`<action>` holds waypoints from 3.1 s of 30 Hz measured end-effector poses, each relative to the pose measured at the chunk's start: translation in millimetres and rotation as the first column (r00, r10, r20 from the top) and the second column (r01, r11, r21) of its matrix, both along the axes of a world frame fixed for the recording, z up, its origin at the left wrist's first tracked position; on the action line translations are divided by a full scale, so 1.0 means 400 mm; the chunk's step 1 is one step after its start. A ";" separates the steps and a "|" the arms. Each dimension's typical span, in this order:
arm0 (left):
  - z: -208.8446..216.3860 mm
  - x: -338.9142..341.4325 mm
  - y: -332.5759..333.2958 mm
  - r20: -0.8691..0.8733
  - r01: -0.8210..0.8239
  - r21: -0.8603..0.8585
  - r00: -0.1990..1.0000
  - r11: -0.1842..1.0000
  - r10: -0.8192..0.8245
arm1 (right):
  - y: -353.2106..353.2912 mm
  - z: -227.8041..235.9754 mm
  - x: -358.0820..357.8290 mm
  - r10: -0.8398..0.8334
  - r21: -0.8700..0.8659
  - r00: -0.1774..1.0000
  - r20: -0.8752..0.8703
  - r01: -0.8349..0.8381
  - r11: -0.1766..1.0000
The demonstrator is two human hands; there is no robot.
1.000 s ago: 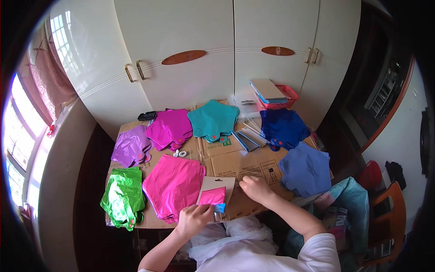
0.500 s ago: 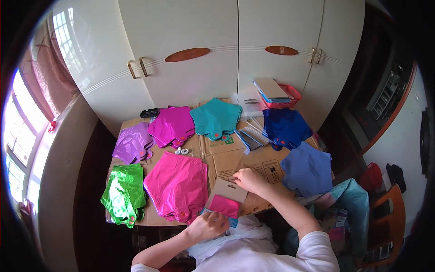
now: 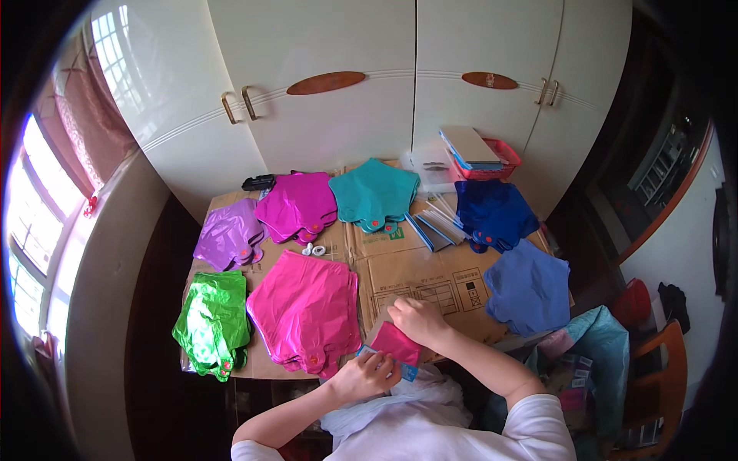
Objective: Folding colorful fabric items around cardboard inserts and placing them into plastic packaging bags.
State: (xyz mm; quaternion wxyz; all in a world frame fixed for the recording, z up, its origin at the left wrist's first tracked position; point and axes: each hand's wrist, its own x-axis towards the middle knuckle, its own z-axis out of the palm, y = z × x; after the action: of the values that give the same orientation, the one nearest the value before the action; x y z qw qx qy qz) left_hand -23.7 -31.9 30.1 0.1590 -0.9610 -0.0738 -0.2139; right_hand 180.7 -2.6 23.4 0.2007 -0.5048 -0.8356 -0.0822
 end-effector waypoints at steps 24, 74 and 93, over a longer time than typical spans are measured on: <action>-0.023 0.051 0.008 0.016 -0.090 -0.049 0.996 0.995 0.091 | -0.008 0.008 0.047 0.009 -0.037 1.000 0.022 -0.008 0.999; 0.006 0.070 0.019 0.223 -0.182 -0.122 0.953 0.976 0.205 | -0.116 -0.040 0.032 -0.487 -0.141 -0.591 -0.643 -0.534 0.834; 0.031 0.070 0.036 0.232 -0.253 -0.074 0.936 0.965 0.263 | -0.170 -0.097 -0.031 -0.518 -0.350 -0.314 -0.796 -0.461 0.816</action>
State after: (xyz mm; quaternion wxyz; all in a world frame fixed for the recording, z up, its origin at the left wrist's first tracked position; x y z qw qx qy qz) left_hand 4.5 -17.6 42.6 0.1547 -0.9133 -0.2226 -0.3041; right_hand 168.1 -70.7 -15.5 0.6226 -0.4045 -0.2671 0.6143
